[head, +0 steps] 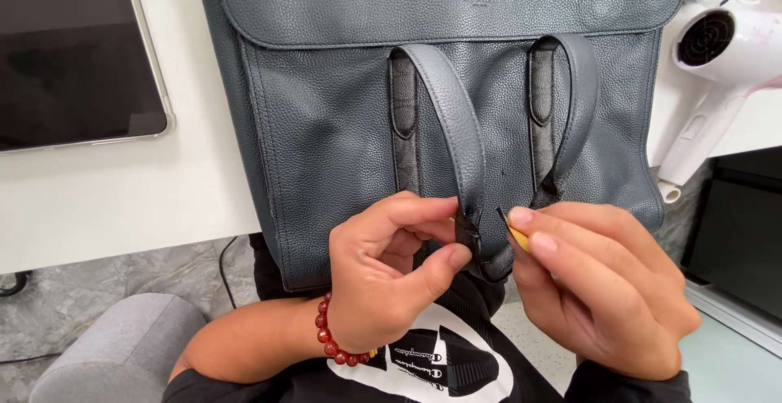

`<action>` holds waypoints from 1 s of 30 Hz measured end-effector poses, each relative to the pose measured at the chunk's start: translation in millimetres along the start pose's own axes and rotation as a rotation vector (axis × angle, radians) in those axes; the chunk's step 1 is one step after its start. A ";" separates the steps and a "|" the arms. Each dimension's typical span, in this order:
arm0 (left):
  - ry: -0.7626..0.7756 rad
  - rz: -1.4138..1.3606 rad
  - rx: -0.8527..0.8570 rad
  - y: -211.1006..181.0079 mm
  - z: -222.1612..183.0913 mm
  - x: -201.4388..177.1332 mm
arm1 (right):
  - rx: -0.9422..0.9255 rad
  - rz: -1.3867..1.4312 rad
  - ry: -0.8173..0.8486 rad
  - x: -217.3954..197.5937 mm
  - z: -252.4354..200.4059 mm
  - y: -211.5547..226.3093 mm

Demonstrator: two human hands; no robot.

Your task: The person wipes the handle of a grey leather bag with a tissue, then rubs the handle repeatedly with a small yellow sanding block, rotating the bag to work on different sections of the handle. Black debris from the sanding accumulates on the white desk surface as they continue abrading the handle.

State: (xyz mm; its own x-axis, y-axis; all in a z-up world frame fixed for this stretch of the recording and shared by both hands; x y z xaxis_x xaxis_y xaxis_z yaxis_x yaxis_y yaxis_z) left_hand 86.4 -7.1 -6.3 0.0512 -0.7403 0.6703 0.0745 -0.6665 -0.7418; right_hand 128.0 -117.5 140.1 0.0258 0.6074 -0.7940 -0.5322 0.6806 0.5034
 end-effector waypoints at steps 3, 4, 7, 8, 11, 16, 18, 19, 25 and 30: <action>-0.004 -0.002 -0.007 1.1 0.7 0.7 | -0.007 -0.046 0.051 3.9 6.5 6.3; -0.006 -0.004 -0.005 0.3 1.1 0.7 | -0.009 -0.047 0.052 5.5 5.4 6.4; -0.008 -0.013 -0.032 2.2 1.3 1.0 | -0.057 -0.092 -0.008 4.6 0.7 9.4; -0.011 -0.013 -0.044 3.6 1.1 0.6 | -0.029 -0.037 -0.046 1.0 -0.2 5.8; -0.015 -0.012 -0.066 4.7 2.7 -0.1 | 0.009 -0.037 -0.035 -3.2 2.6 1.7; -0.031 -0.036 -0.107 2.5 8.3 5.9 | 0.080 -0.067 0.045 -1.3 16.2 -1.8; -0.043 -0.037 -0.089 2.0 9.2 8.1 | 0.085 -0.063 0.134 6.0 36.8 9.0; -0.042 -0.039 -0.089 2.5 8.9 9.6 | 0.086 -0.065 0.134 5.2 37.0 9.7; -0.051 0.011 -0.002 -1.9 9.4 12.3 | 0.035 -0.128 0.146 5.0 34.0 16.0; -0.028 0.092 0.045 -7.4 10.8 14.3 | -0.022 -0.258 0.179 8.4 37.4 25.4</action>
State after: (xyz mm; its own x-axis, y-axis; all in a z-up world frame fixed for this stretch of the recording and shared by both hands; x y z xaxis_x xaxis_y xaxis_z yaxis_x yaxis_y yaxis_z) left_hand 97.4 -11.9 9.0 0.0878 -0.7948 0.6005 0.1130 -0.5910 -0.7988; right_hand 146.4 -79.8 159.0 0.0143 0.3325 -0.9430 -0.5460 0.7927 0.2712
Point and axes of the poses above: each hand's wrist, its own z-axis towards the middle knuckle, its own x-axis out of the palm, y = z × x, the point moved 10 cm from there along z, towards the middle knuckle, and after that the axes turned 10 degrees about x, right-handed, at the moved point
